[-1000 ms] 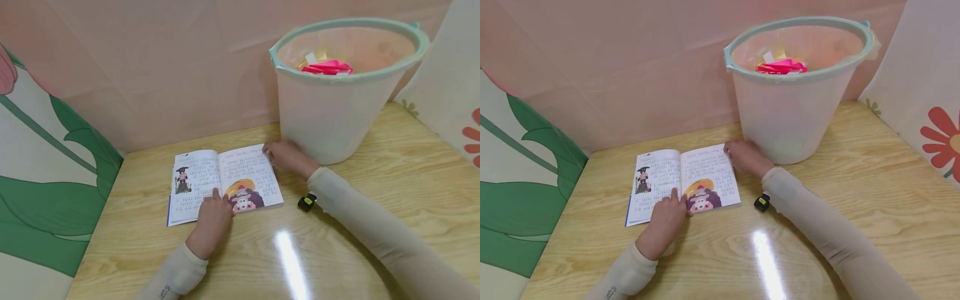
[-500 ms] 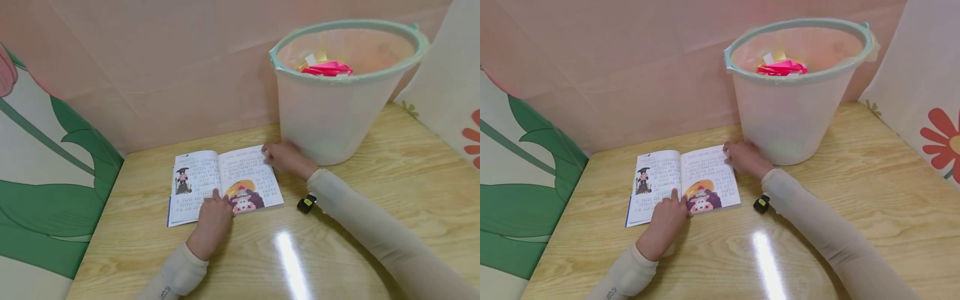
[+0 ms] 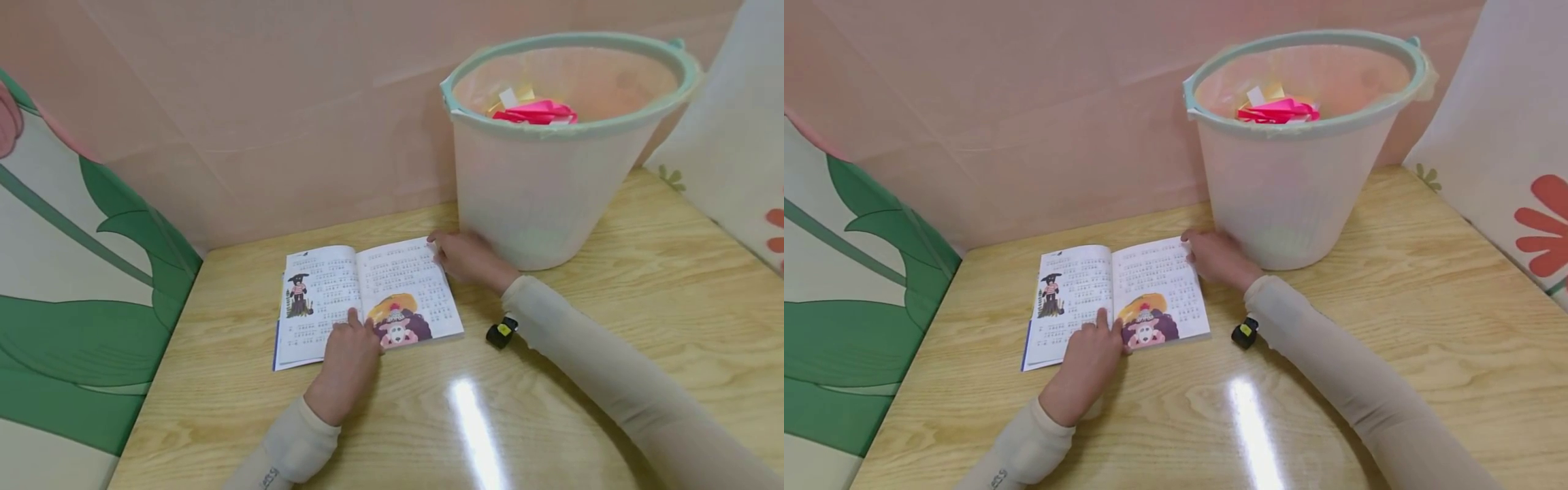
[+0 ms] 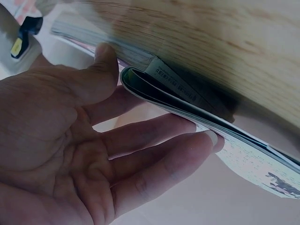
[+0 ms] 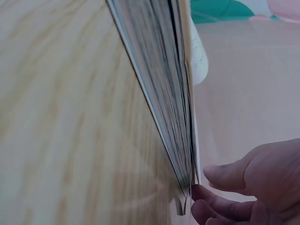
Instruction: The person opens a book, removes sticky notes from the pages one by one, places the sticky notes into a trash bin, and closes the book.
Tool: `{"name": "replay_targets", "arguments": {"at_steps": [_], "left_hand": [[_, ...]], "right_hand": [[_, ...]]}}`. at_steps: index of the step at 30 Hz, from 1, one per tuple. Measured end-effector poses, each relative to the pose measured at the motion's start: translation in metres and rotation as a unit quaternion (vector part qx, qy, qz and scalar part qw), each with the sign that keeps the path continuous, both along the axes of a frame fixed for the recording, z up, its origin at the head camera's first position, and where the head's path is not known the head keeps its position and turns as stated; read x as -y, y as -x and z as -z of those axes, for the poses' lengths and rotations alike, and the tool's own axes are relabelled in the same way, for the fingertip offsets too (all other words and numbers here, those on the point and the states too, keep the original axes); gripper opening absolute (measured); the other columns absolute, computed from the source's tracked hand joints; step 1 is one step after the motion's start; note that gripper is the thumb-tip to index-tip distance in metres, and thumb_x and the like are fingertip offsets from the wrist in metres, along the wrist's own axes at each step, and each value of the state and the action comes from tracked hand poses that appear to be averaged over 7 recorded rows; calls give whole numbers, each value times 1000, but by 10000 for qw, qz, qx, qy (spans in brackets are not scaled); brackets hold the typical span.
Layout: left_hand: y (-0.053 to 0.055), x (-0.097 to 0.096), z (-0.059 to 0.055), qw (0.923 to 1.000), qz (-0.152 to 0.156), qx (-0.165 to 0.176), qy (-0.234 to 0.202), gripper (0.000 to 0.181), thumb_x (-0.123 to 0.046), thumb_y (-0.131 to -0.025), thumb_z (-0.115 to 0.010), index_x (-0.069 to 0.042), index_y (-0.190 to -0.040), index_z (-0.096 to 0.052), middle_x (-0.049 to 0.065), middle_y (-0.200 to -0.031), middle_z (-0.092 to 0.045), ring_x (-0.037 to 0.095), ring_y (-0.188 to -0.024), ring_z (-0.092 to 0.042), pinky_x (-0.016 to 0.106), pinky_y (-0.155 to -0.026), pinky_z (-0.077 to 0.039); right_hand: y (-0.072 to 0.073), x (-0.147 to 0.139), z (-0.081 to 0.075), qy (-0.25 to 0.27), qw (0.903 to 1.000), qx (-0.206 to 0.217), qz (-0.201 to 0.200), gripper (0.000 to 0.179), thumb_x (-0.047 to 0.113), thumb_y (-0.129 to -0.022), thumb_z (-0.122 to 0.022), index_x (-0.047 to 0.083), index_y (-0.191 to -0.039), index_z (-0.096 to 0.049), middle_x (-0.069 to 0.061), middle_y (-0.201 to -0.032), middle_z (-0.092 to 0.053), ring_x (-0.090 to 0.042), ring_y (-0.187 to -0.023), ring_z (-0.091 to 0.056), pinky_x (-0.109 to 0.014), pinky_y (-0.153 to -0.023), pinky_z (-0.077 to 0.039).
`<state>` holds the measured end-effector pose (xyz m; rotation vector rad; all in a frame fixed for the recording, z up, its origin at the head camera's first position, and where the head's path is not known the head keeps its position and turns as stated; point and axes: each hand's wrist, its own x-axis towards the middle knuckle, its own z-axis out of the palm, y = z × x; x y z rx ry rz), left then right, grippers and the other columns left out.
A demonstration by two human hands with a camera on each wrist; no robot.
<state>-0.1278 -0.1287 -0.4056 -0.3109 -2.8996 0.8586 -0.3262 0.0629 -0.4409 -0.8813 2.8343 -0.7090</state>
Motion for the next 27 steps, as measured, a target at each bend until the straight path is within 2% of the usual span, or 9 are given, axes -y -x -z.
{"name": "replay_targets", "arguments": {"at_steps": [4,6,10,15,23,27], "left_hand": [[0,0,0,10000,-14,47,-13,29,-23,-99,-59,-8,-121,-72,25,-119,-69,30,-69,-70,31,-54,-54],[0,0,0,10000,-35,85,-27,30,-24,-100,-59,-8,-121,-72,25,-119,-69,30,-70,-70,31,-55,-54],[0,0,0,9999,-60,102,-91,32,-26,-99,-60,-7,-122,-71,26,-120,-69,31,-71,-70,31,-55,-54],[0,0,0,9999,-64,111,-101,30,-24,-99,-60,-7,-122,-71,27,-120,-68,32,-73,-71,31,-55,-55],[0,0,0,9999,-79,137,-34,31,-24,-99,-60,-8,-123,-71,26,-121,-68,31,-73,-71,31,-55,-55],[1,0,-1,9998,-120,182,-4,32,-26,-100,-59,-8,-124,-70,26,-122,-67,32,-74,-71,31,-55,-55]], "right_hand": [[1,-1,1,84,9999,95,29,45,19,-98,-60,6,-140,-50,-9,-99,-68,-22,-76,-56,-30,-65,-45],[2,-1,1,155,9996,227,87,47,20,-99,-60,6,-142,-47,-9,-99,-67,-22,-78,-57,-30,-65,-46],[3,-1,1,250,9980,539,196,52,23,-100,-58,6,-147,-41,-10,-104,-65,-23,-83,-58,-31,-68,-47],[5,-1,-1,303,9951,895,277,52,26,-101,-57,3,-145,-43,-12,-104,-63,-23,-84,-57,-31,-68,-46],[3,1,-4,372,9922,1123,385,61,26,-101,-56,3,-153,-35,-18,-123,-63,-26,-96,-59,-35,-76,-49],[3,2,-4,306,9910,1218,457,66,29,-99,-60,4,-154,-33,-16,-120,-64,-25,-94,-59,-34,-74,-49]]}}
